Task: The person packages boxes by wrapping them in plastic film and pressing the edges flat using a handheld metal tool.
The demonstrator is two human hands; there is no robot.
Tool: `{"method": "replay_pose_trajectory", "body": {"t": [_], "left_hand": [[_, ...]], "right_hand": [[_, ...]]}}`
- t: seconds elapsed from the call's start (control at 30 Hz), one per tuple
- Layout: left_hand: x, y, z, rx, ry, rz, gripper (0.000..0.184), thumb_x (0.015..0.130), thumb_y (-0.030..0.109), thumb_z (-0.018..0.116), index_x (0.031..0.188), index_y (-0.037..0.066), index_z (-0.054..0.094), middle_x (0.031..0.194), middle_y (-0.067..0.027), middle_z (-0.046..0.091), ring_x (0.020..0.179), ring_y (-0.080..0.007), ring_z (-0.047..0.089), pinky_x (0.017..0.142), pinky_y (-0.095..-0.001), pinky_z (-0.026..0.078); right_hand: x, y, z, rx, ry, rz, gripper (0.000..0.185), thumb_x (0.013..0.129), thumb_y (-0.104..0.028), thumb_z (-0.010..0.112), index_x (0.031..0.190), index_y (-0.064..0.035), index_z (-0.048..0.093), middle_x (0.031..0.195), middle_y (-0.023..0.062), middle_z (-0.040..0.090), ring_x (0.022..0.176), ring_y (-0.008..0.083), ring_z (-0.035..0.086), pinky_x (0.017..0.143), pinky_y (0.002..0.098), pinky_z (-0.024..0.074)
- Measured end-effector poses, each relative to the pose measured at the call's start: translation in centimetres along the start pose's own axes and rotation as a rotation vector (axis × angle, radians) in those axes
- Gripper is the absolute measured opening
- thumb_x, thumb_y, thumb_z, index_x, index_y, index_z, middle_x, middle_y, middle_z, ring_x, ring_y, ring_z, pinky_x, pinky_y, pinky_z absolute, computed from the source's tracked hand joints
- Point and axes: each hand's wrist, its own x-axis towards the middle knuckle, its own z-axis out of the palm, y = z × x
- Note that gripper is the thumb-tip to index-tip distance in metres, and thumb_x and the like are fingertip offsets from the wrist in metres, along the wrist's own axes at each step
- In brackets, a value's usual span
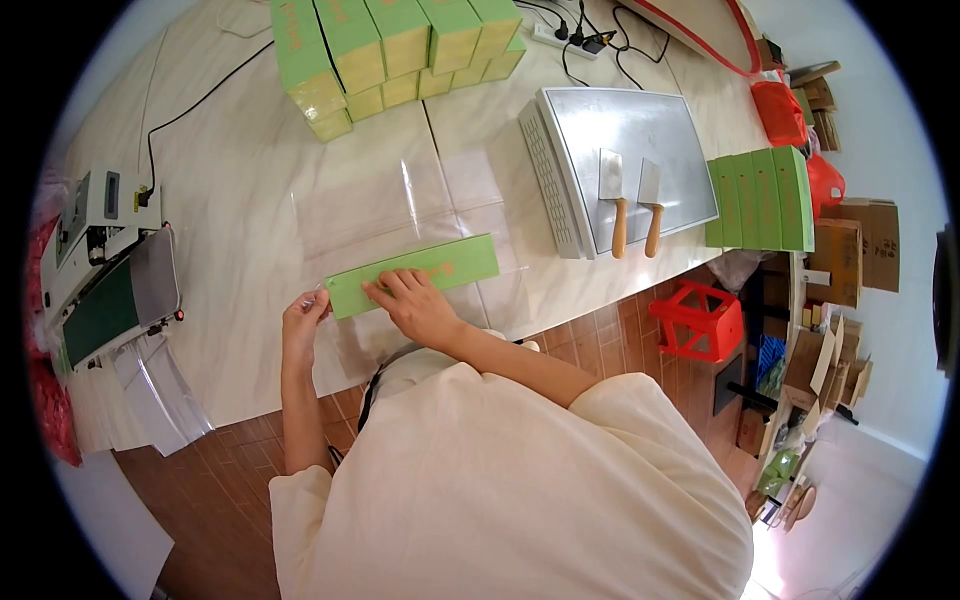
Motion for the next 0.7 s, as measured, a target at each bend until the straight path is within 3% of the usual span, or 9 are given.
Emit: {"method": "replay_pose_trajectory", "body": {"t": [0.23, 0.37, 0.47, 0.53, 0.57, 0.6, 0.67, 0.7], "left_hand": [[-0.2, 0.1, 0.0, -0.031, -0.053, 0.02, 0.027, 0.096, 0.028, 0.064, 0.102, 0.002, 0.066, 0.087, -0.0008, 0.063, 0.08, -0.0098, 0.059, 0.081, -0.0247, 0.048], [0.2, -0.6, -1.9, -0.119, 0.073, 0.088, 0.026, 0.098, 0.027, 0.06, 0.106, 0.003, 0.064, 0.091, -0.0005, 0.063, 0.083, -0.0096, 0.06, 0.081, -0.0249, 0.048], [0.1, 0.2, -2.6, -0.132, 0.345, 0.187, 0.022, 0.098, 0.023, 0.059, 0.108, 0.004, 0.063, 0.094, 0.0, 0.063, 0.084, -0.0099, 0.06, 0.081, -0.0253, 0.048], [-0.7, 1.8, -2.1, 0.167, 0.463, 0.454, 0.017, 0.097, 0.017, 0.059, 0.106, 0.004, 0.065, 0.088, -0.0013, 0.064, 0.078, -0.0108, 0.06, 0.075, -0.0259, 0.048], [-1.5, 2.9, -1.7, 0.342, 0.424, 0.512, 0.017, 0.09, 0.011, 0.065, 0.107, 0.005, 0.065, 0.088, -0.0043, 0.065, 0.079, -0.0172, 0.062, 0.076, -0.0305, 0.049], [-2.0, 3.4, -1.1, 0.34, 0.432, 0.511, 0.017, 0.09, 0.011, 0.065, 0.107, 0.005, 0.065, 0.088, -0.0043, 0.065, 0.079, -0.0172, 0.062, 0.076, -0.0305, 0.049], [-2.5, 4.0, 0.4, 0.677, 0.183, 0.786, 0.024, 0.082, 0.012, 0.071, 0.105, 0.006, 0.065, 0.095, -0.0068, 0.065, 0.09, -0.0234, 0.062, 0.082, -0.0367, 0.047], [-2.8, 4.4, 1.2, 0.672, 0.184, 0.788, 0.024, 0.082, 0.012, 0.071, 0.105, 0.006, 0.065, 0.095, -0.0068, 0.065, 0.09, -0.0234, 0.062, 0.082, -0.0367, 0.047]], "right_hand": [[-0.1, 0.2, 0.5, 0.071, 0.007, 0.017, 0.053, 0.078, -0.002, 0.057, 0.131, -0.0065, 0.054, 0.112, 0.012, 0.053, 0.109, 0.0288, 0.05, 0.094, 0.0424, 0.04], [0.0, 0.0, 0.1, 0.161, -0.031, 0.025, 0.055, 0.076, 0.0, 0.057, 0.13, -0.0082, 0.055, 0.112, 0.012, 0.053, 0.108, 0.0298, 0.05, 0.095, 0.0438, 0.0394], [0.2, 0.1, 0.0, 0.123, -0.034, 0.021, 0.054, 0.077, 0.001, 0.058, 0.13, -0.0084, 0.056, 0.111, 0.0112, 0.053, 0.107, 0.0294, 0.051, 0.095, 0.0436, 0.0392], [0.1, 0.1, 0.2, 0.054, -0.023, 0.027, 0.052, 0.077, 0.0, 0.058, 0.129, -0.0084, 0.057, 0.109, 0.0103, 0.054, 0.106, 0.0285, 0.051, 0.095, 0.0428, 0.0395], [0.1, 0.0, 0.1, 0.045, -0.011, 0.026, 0.052, 0.078, 0.0, 0.059, 0.129, -0.0085, 0.057, 0.108, 0.0096, 0.054, 0.106, 0.0273, 0.052, 0.095, 0.0421, 0.04], [0.2, -0.1, 0.0, 0.048, -0.013, 0.018, 0.052, 0.078, 0.0, 0.059, 0.129, -0.0085, 0.057, 0.108, 0.0096, 0.054, 0.106, 0.0273, 0.052, 0.095, 0.0421, 0.04], [0.3, 0.0, -0.2, 0.021, -0.021, 0.02, 0.051, 0.079, -0.001, 0.058, 0.129, -0.0088, 0.057, 0.107, 0.0094, 0.055, 0.105, 0.0269, 0.052, 0.094, 0.0412, 0.0407], [0.3, 0.1, -0.3, 0.017, -0.022, 0.018, 0.051, 0.079, -0.001, 0.058, 0.129, -0.0088, 0.057, 0.107, 0.0094, 0.055, 0.105, 0.0269, 0.052, 0.094, 0.0412, 0.0407]]}}
